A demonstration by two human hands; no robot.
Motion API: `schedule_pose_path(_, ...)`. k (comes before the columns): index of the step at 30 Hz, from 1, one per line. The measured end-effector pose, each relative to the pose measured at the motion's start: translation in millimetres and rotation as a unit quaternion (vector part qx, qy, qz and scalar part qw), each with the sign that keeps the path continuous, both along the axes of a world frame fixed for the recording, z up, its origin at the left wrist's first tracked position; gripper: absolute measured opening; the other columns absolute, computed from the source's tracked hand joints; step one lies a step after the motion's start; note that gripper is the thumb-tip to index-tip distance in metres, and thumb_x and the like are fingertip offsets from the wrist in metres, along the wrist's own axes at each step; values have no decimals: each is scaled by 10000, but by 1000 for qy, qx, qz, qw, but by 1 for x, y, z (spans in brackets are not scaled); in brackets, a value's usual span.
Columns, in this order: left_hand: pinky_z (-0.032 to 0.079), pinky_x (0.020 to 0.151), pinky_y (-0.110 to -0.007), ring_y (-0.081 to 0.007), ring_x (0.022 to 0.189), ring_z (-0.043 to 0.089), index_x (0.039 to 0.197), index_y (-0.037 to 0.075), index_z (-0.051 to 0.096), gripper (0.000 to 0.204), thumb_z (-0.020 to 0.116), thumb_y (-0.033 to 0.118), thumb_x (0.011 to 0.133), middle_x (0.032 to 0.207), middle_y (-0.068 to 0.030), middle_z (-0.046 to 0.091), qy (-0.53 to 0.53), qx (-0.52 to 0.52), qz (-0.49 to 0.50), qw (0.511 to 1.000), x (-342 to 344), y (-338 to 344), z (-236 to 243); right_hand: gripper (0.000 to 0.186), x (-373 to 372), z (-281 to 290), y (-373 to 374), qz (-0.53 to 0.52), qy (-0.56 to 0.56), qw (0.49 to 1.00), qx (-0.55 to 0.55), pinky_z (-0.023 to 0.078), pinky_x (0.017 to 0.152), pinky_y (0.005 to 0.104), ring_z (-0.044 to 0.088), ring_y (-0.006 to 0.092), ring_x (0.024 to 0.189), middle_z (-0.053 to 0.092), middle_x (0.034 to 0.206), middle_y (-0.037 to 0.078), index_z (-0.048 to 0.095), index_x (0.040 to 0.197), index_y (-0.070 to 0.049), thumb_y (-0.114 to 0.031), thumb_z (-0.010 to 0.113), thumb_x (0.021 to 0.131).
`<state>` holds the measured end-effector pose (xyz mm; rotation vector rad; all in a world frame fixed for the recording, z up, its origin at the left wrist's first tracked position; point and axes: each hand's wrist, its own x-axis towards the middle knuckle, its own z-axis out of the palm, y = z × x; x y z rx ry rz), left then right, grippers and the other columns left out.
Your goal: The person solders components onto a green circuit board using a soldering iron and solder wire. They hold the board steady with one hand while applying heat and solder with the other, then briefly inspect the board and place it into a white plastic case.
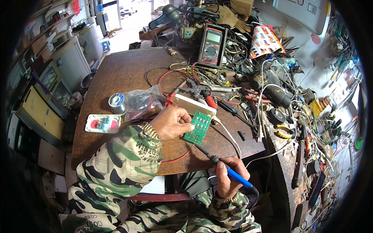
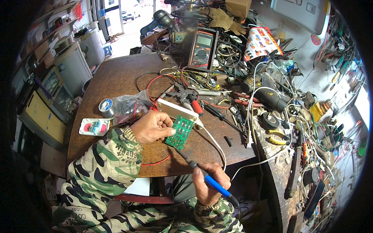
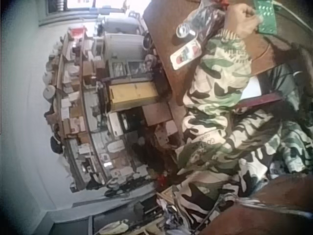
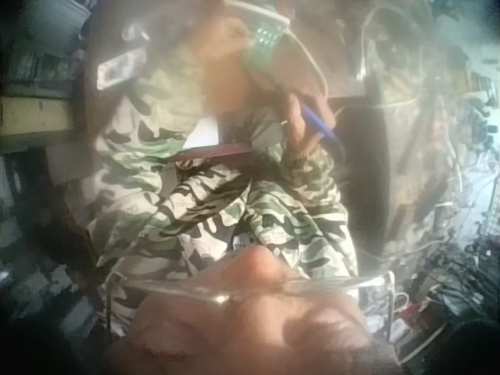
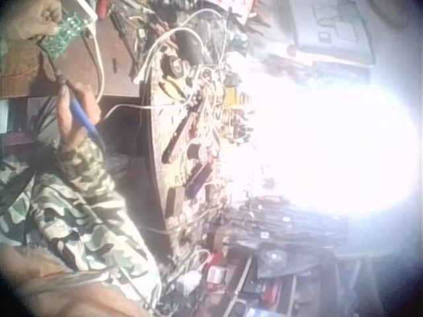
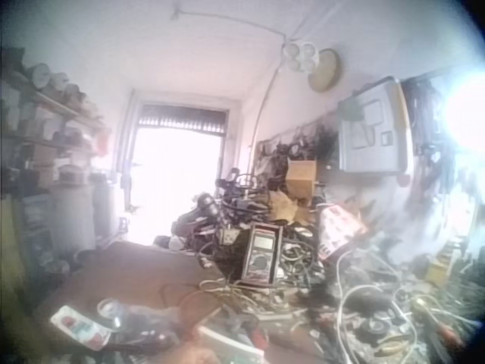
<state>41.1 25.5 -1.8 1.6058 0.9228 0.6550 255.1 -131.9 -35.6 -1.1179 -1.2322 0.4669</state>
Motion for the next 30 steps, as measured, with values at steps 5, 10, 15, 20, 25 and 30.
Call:
schedule_pose_path(5, 502, 647, -222, -59, 763, 621, 1015, -29, 638, 228, 761, 131, 909, 869, -26, 673, 3, -9, 7, 1000, -3, -6, 11, 134, 0, -5, -1, -21, 0, 1000, 16, 479, 602, 292, 623, 182, 620, 681, 736, 125, 694, 875, 38, -51, 745, 788)
schedule_pose_path(10, 506, 627, -223, -66, 740, 628, 1006, -24, 635, 219, 759, 127, 908, 868, -37, 678, -6, -6, 9, 1000, -5, -5, 8, 134, -2, -3, -2, -30, 27, 999, -2, 473, 604, 293, 618, 181, 622, 681, 731, 120, 695, 864, 39, -56, 748, 785)
schedule_pose_path(15, 507, 618, -227, -69, 729, 627, 1008, -25, 633, 218, 756, 126, 910, 868, -37, 674, -16, -6, 2, 1000, -1, -2, 3, 129, -1, -1, -1, -36, 31, 999, -13, 466, 602, 291, 608, 177, 618, 680, 727, 115, 695, 852, 42, -52, 750, 784)
schedule_pose_path(20, 510, 618, -229, -72, 724, 624, 1012, -25, 631, 225, 756, 133, 912, 863, -37, 671, -16, -8, 9, 1000, -6, -6, 7, 127, -3, -1, -1, -28, 27, 999, 4, 464, 602, 290, 603, 174, 615, 678, 722, 114, 694, 853, 44, -48, 749, 786)
schedule_pose_path(25, 516, 639, -231, -72, 746, 628, 1016, -25, 633, 227, 757, 136, 914, 875, -38, 673, -3, -22, 5, 1000, -4, -3, 6, 120, 6, -7, 0, -5, -33, 999, 29, 489, 571, 265, 616, 144, 595, 658, 738, 108, 650, 903, 56, -45, 704, 866)
schedule_pose_path(30, 518, 690, -226, -67, 805, 632, 1023, -27, 634, 229, 757, 132, 913, 906, -36, 678, -6, -7, 4, 1000, -5, -3, 3, 145, 0, -1, -1, -3, 19, 1000, -12, 478, 588, 255, 619, 132, 621, 700, 760, 117, 708, 900, 45, -49, 771, 809)
